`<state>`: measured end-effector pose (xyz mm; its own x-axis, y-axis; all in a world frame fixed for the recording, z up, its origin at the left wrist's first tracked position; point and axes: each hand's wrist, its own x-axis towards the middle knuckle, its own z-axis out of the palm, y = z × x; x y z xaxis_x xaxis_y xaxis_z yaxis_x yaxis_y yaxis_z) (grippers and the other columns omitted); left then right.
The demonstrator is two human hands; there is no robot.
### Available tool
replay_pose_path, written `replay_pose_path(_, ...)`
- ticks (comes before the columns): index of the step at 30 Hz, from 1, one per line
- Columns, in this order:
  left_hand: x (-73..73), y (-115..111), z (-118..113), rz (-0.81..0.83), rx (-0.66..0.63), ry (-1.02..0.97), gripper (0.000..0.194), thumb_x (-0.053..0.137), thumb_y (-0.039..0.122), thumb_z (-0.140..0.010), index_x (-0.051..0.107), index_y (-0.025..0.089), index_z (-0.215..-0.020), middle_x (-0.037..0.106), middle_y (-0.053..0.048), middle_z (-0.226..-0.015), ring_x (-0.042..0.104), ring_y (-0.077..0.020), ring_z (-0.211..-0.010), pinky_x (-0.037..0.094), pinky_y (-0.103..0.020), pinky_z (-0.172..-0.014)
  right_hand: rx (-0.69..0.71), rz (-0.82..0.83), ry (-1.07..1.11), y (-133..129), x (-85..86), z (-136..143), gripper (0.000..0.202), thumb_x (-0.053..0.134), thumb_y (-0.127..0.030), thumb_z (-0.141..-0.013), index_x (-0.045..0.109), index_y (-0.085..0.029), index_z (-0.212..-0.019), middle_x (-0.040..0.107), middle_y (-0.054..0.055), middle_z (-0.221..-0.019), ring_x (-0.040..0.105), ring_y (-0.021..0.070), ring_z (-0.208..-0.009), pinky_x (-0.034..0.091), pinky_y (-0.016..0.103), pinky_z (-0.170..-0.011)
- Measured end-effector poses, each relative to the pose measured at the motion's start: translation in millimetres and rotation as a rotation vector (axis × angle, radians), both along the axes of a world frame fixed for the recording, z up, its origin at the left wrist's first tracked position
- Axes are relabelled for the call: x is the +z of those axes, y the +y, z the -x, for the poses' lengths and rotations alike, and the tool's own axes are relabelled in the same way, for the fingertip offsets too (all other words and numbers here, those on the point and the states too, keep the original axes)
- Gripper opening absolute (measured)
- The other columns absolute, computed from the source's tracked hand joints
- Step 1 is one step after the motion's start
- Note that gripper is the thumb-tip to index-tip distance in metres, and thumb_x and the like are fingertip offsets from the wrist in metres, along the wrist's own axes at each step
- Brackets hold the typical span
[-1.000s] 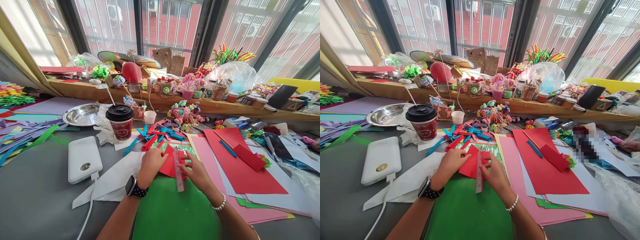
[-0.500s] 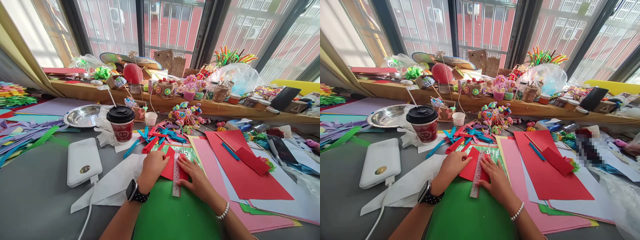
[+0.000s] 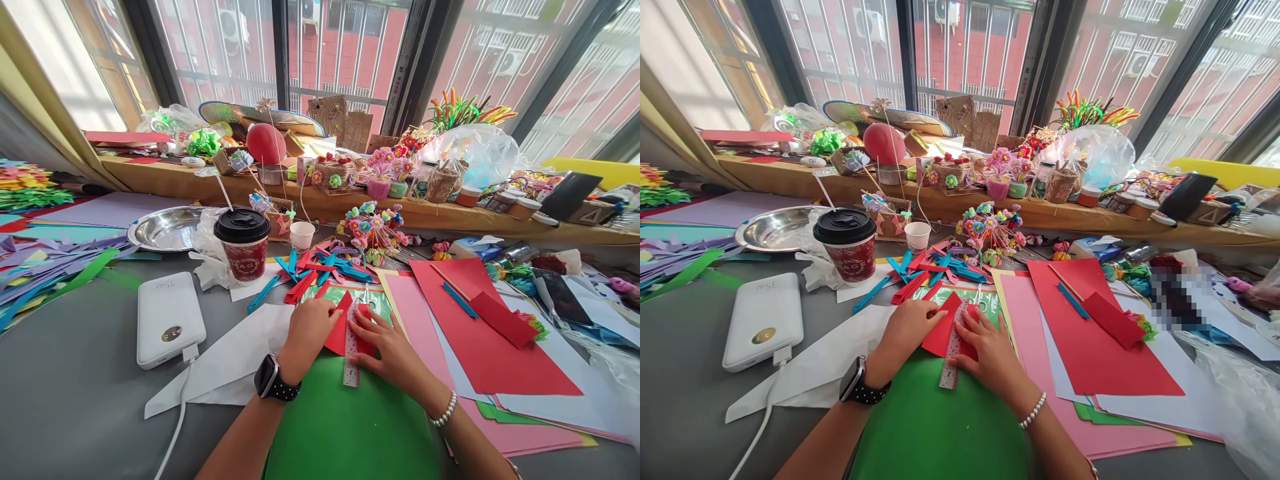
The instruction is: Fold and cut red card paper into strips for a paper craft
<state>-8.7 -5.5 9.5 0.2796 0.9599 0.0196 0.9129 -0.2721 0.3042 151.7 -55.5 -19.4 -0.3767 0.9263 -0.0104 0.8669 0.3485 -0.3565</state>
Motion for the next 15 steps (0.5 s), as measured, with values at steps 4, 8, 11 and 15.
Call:
replay_pose_path(4,-0.7,-2.7,-1.5,-0.027,-0.033,-0.028,0.029,0.038,0.031,-0.077,0.061,0.019,-0.065,0.064,-0.004,-0.067,0.056,-0.0166,-0.062,0.032,-0.024,-0.049,0.0,-0.001,-0.011,0.0,0.7,0.8,0.055,0.039,-0.052,-0.075,0.029,-0.031,-0.125,0.027,0.002,-0.134,0.015,0.0273,-0.124,0.008,0.057,-0.096)
replay_pose_path(8,-2.4,-4.0,-3.5,-0.012,-0.018,-0.036,0.023,0.042,0.029,-0.075,0.063,0.019,-0.07,0.065,-0.004,-0.07,0.057,-0.0175,-0.063,0.033,-0.025,-0.049,0.004,0.013,-0.021,1.4,2.1,1.4,0.057,0.039,-0.053,-0.075,0.029,-0.03,-0.126,0.028,0.004,-0.133,0.016,0.0286,-0.123,0.008,0.058,-0.095)
replay_pose_path(11,-3.3,-5.4,-6.1,-0.021,-0.03,-0.022,0.024,0.041,0.025,-0.075,0.064,0.019,-0.069,0.065,-0.005,-0.068,0.057,-0.0177,-0.063,0.033,-0.025,-0.05,0.0,0.031,-0.031,2.3,4.0,2.2,0.058,0.039,-0.054,-0.074,0.028,-0.03,-0.126,0.028,0.004,-0.133,0.017,0.029,-0.123,0.01,0.059,-0.095)
replay_pose_path(15,-3.2,-8.1,-9.4,-0.051,-0.056,-0.007,0.026,0.04,0.022,-0.075,0.064,0.018,-0.069,0.065,-0.006,-0.069,0.057,-0.0176,-0.063,0.035,-0.025,-0.051,-0.013,0.039,-0.047,2.2,7.4,3.8,0.059,0.039,-0.056,-0.073,0.031,-0.029,-0.125,0.031,0.005,-0.132,0.019,0.0293,-0.122,0.009,0.058,-0.095)
